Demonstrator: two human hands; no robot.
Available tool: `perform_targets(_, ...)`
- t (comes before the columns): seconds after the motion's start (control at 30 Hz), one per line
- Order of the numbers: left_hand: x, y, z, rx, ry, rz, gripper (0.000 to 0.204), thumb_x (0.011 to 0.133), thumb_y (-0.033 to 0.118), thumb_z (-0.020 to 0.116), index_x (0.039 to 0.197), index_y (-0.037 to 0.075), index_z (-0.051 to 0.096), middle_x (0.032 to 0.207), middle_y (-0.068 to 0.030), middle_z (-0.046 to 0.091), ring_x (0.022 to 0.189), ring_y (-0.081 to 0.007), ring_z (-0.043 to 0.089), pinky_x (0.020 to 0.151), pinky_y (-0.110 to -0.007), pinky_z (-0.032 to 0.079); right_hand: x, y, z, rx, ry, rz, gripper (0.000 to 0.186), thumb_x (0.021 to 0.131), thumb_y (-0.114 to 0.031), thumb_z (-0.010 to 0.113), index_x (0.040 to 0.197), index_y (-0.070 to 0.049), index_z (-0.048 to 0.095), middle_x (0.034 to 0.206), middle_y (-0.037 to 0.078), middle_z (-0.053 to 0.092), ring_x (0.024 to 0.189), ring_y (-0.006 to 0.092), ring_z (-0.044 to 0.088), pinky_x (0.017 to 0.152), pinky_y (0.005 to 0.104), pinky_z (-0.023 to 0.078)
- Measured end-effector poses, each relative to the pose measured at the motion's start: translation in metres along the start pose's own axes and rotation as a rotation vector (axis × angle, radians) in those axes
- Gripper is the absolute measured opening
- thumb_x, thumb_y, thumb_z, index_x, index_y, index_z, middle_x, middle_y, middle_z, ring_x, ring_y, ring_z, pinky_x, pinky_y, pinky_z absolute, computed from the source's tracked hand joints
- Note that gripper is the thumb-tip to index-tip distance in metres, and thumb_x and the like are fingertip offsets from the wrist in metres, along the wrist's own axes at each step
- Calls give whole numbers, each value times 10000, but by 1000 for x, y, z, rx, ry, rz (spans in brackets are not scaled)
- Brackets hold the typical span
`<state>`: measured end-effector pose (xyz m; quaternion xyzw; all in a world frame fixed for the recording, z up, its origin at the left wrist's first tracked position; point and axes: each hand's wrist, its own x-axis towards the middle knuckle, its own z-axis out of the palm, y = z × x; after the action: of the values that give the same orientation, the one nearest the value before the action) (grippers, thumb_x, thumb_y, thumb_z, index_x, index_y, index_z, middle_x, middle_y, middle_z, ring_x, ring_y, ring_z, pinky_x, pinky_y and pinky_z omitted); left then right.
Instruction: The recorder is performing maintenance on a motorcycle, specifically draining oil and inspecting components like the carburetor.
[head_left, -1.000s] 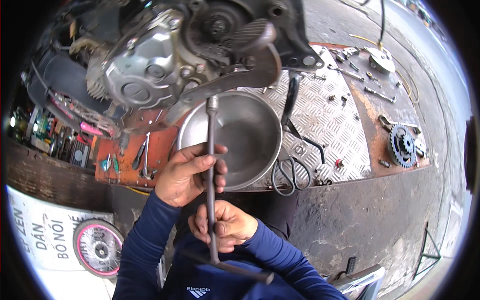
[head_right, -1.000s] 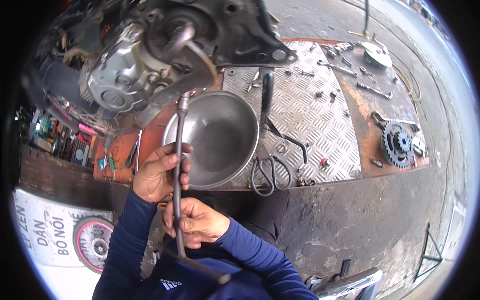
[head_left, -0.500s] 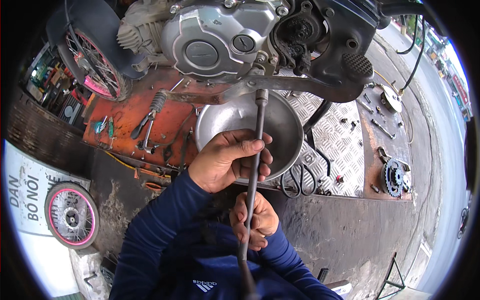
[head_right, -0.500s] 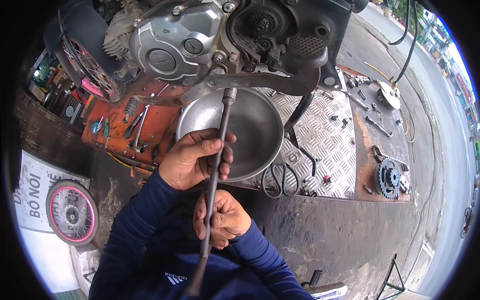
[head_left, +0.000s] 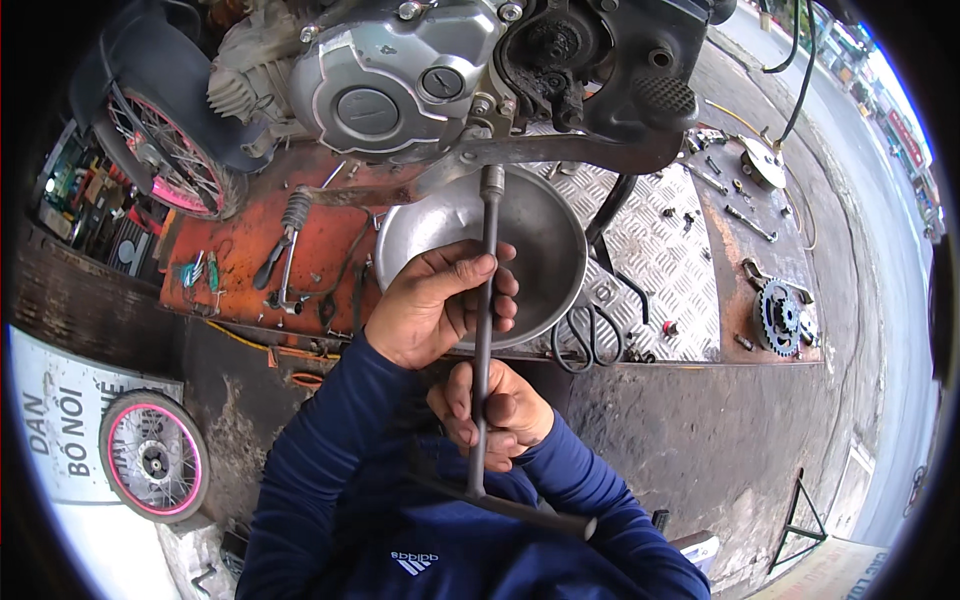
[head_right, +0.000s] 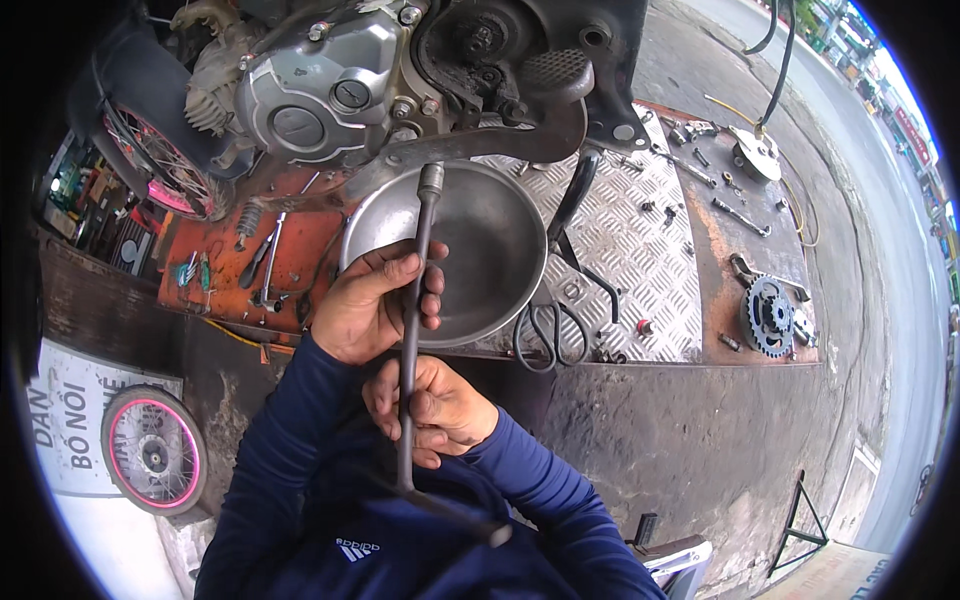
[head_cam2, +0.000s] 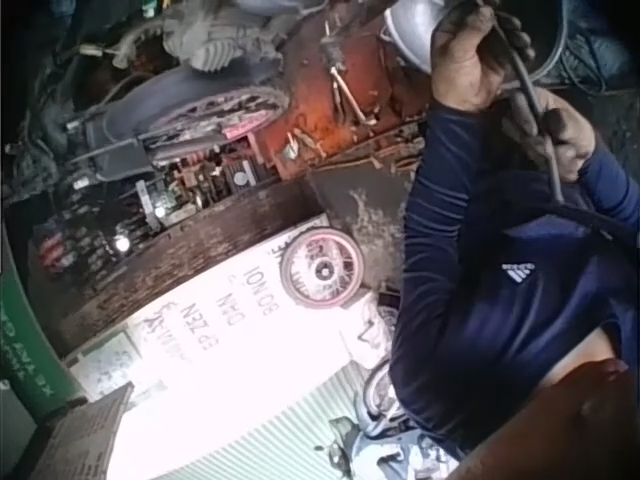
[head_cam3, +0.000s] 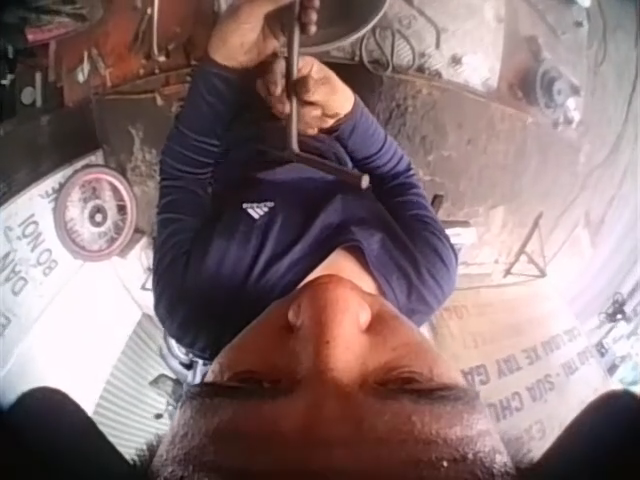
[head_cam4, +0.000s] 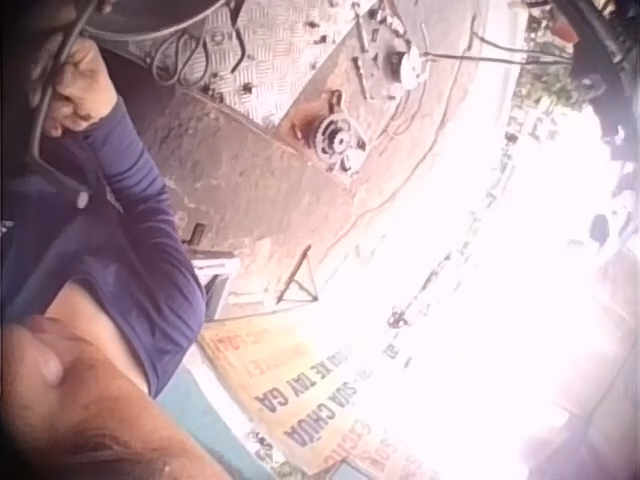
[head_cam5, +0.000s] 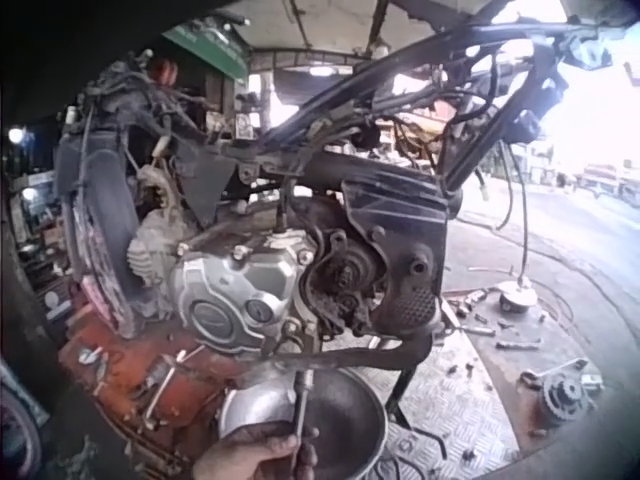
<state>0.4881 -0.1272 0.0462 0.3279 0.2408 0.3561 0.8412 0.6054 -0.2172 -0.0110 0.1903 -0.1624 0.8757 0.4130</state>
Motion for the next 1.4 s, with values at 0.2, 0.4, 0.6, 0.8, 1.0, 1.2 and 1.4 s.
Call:
perform_targets(0.2, 5, 3, -3, -12, -32, 72, 320, 926, 179, 571, 1162, -36, 549, 886, -121, 643, 742, -191, 654, 674, -327, 570, -1, -1, 2, -23, 4, 23, 271, 898, -166, 620, 1055, 33, 525, 949, 210, 615, 434, 53, 427, 405, 231, 475)
perform_targets(0.4, 16, 3, -9, -21, 14, 88, 300, 931, 173, 563, 1153, -29, 564, 900, -113, 647, 766, -172, 654, 679, -332, 574, -5, 2, -10, -24, 44, 68, 287, 893, -197, 625, 1021, 41, 529, 919, 220, 627, 436, 96, 525, 419, 245, 517)
perform_targets(0.6, 26, 5, -10, -21, 34, 127, 285, 927, 163, 570, 1154, -10, 574, 912, -114, 647, 764, -170, 651, 683, -330, 569, 1, 9, -11, -39, -19, -41, 274, 908, -175, 605, 1021, 55, 506, 857, 201, 589, 393, 56, 427, 351, 214, 442)
perform_targets(0.8, 33, 7, -9, 100, 124, 213, 336, 914, 157, 586, 1219, 22, 541, 944, -128, 639, 757, -181, 646, 678, -335, 566, -7, 3, -12, -135, 121, -24, 253, 952, -193, 531, 1031, 47, 531, 852, 185, 593, 416, 60, 438, 374, 203, 404)
perform_targets(1.0, 53, 11, -13, 259, 76, 321, 466, 903, 138, 589, 1341, 87, 439, 982, -143, 632, 773, -199, 645, 673, -346, 548, -12, 2, -13, -191, 184, -40, 230, 958, -179, 518, 1022, 40, 548, 830, 174, 596, 422, 70, 461, 388, 198, 424)
perform_targets(1.2, 65, 11, -17, 301, -4, 360, 336, 886, 144, 606, 1200, 57, 524, 987, -121, 628, 757, -175, 620, 677, -319, 531, -15, -2, -12, -171, 173, -46, 225, 962, -173, 508, 1014, 42, 549, 821, 171, 601, 416, 69, 451, 373, 203, 417)
perform_targets(1.4, 70, 11, -22, 279, -16, 379, 328, 874, 124, 616, 1177, 42, 523, 975, -121, 618, 728, -161, 602, 675, -315, 528, -15, -4, -12, -170, 189, -25, 223, 960, -173, 512, 1010, 41, 552, 816, 173, 604, 413, 65, 437, 368, 201, 407)
